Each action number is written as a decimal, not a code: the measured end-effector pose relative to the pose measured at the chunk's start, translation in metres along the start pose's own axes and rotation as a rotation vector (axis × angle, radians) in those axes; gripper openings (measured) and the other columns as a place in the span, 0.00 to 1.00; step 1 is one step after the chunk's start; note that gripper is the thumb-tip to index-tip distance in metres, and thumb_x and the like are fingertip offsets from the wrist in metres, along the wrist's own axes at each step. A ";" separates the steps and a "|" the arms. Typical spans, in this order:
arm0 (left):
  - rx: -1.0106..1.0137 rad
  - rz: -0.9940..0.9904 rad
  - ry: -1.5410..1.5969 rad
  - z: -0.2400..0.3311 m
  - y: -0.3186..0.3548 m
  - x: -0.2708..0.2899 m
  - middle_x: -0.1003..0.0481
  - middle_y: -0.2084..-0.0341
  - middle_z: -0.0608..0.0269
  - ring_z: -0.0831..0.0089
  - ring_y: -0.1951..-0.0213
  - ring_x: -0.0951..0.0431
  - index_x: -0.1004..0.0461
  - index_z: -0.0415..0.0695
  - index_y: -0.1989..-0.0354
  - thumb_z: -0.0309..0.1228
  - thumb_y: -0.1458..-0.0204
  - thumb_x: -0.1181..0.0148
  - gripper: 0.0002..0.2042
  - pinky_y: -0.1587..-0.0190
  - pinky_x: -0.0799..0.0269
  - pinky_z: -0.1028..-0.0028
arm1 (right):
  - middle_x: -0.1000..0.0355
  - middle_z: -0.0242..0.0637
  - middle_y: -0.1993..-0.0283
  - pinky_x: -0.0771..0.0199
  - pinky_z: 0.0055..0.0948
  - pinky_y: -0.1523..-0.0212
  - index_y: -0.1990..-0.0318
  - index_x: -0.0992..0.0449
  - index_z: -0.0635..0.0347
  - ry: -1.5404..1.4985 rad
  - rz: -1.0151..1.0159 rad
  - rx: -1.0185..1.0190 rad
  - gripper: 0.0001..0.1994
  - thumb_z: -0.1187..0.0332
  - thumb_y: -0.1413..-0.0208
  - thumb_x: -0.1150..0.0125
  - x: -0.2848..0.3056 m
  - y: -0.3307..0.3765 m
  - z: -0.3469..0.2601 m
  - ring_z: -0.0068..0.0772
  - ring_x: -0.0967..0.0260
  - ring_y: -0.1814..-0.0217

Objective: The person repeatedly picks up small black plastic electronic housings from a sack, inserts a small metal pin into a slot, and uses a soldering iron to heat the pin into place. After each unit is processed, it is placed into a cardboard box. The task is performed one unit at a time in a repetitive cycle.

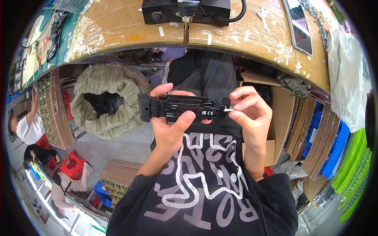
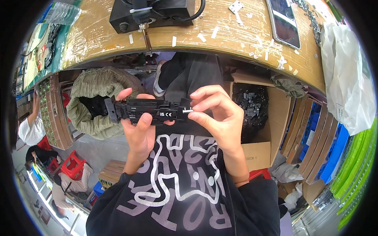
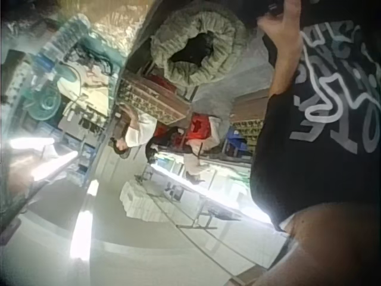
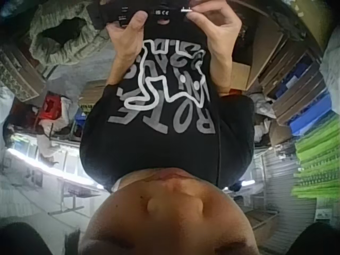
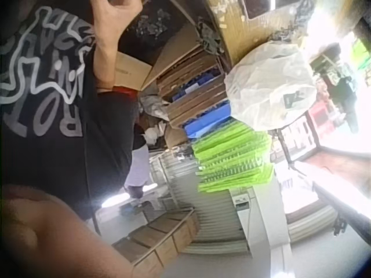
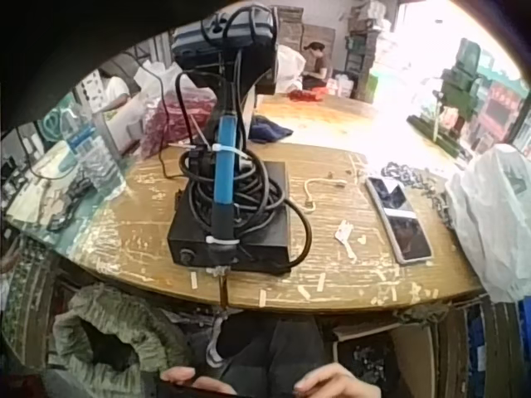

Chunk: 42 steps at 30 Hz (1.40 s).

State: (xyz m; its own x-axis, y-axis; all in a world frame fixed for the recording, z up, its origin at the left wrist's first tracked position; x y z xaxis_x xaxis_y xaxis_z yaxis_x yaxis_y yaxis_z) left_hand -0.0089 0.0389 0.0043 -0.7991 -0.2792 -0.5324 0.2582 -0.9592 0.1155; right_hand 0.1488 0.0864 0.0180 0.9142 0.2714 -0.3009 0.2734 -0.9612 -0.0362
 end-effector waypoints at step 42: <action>0.917 -0.540 0.722 -0.074 0.035 -0.034 0.33 0.81 0.59 0.76 0.87 0.35 0.37 0.34 0.59 0.43 0.48 0.57 0.21 0.88 0.43 0.83 | 0.29 0.40 0.66 0.40 0.36 0.49 0.72 0.27 0.64 -0.017 -0.300 0.150 0.05 0.78 0.59 0.41 -0.028 -0.013 0.010 0.33 0.33 0.60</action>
State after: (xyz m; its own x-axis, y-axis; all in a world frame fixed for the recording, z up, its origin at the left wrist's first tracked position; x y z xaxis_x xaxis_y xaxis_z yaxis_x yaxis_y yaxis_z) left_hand 0.0674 0.0185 -0.0358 -0.1373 -0.0353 -0.9899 -0.7005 -0.7032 0.1222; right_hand 0.1164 0.0908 0.0170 0.7945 0.5434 -0.2712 0.4812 -0.8357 -0.2648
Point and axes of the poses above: each hand's wrist, its own y-axis away from the middle knuckle, its own x-axis out of the back of the hand, z = x × y, the point moved 10 cm from there along -y, towards the middle knuckle
